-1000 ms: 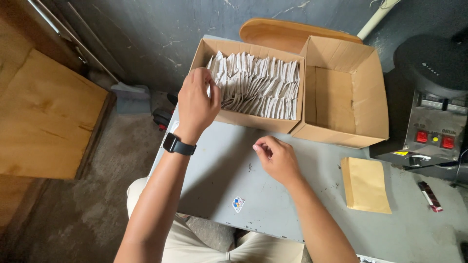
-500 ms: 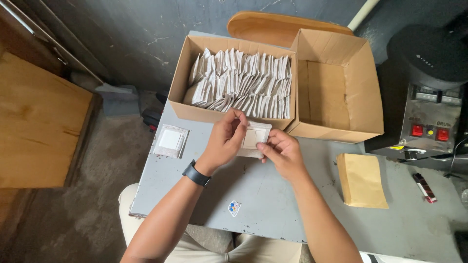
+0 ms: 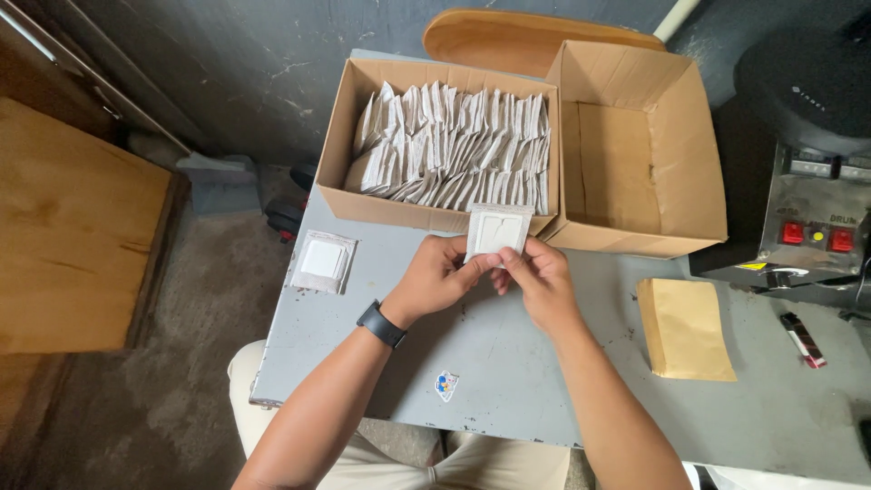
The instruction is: The person takes small white packets from a cardboard box and places them one by one onto a metal table, arranging them in a grid pattern. The person continues this process, building rows of packets on the table surface.
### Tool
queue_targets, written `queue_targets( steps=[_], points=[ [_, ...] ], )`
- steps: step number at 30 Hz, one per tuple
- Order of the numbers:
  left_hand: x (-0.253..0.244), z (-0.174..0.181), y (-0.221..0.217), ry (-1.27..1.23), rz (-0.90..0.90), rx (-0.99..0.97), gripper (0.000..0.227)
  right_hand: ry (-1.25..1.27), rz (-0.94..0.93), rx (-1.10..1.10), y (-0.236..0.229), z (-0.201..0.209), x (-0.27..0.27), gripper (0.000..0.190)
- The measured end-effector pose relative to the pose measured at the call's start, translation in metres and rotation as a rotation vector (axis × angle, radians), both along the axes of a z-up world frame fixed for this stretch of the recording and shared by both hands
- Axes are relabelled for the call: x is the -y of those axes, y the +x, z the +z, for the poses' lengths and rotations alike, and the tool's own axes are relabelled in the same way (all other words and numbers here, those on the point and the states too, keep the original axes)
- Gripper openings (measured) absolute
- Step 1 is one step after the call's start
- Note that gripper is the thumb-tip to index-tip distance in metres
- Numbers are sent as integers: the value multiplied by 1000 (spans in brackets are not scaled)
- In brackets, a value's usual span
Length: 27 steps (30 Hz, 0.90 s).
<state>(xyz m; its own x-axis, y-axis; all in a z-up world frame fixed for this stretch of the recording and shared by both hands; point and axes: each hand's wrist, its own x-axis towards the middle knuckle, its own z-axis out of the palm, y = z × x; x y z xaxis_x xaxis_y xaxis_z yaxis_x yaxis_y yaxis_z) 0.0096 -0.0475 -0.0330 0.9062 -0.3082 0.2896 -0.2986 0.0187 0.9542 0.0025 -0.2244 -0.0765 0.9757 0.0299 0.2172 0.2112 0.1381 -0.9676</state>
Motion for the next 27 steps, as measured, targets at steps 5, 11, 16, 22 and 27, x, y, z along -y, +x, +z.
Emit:
queue_targets(
  steps=[5, 11, 16, 22, 27],
  points=[
    [-4, 17, -4, 33, -23, 23, 35, 12, -26, -16, 3, -7, 0, 26],
    [-7, 15, -3, 63, -76, 8, 39, 73, -39, -48, 4, -13, 2, 30],
    [-13, 31, -8, 133, -57, 66, 44, -2, -35, -6, 6, -13, 4, 33],
    [-11, -20, 8, 197, -152, 15, 43, -8, -98, 76, 8, -12, 9, 26],
    [-11, 6, -1, 157, -133, 104, 37, -53, -85, 106, 5, -2, 7, 25]
  ],
)
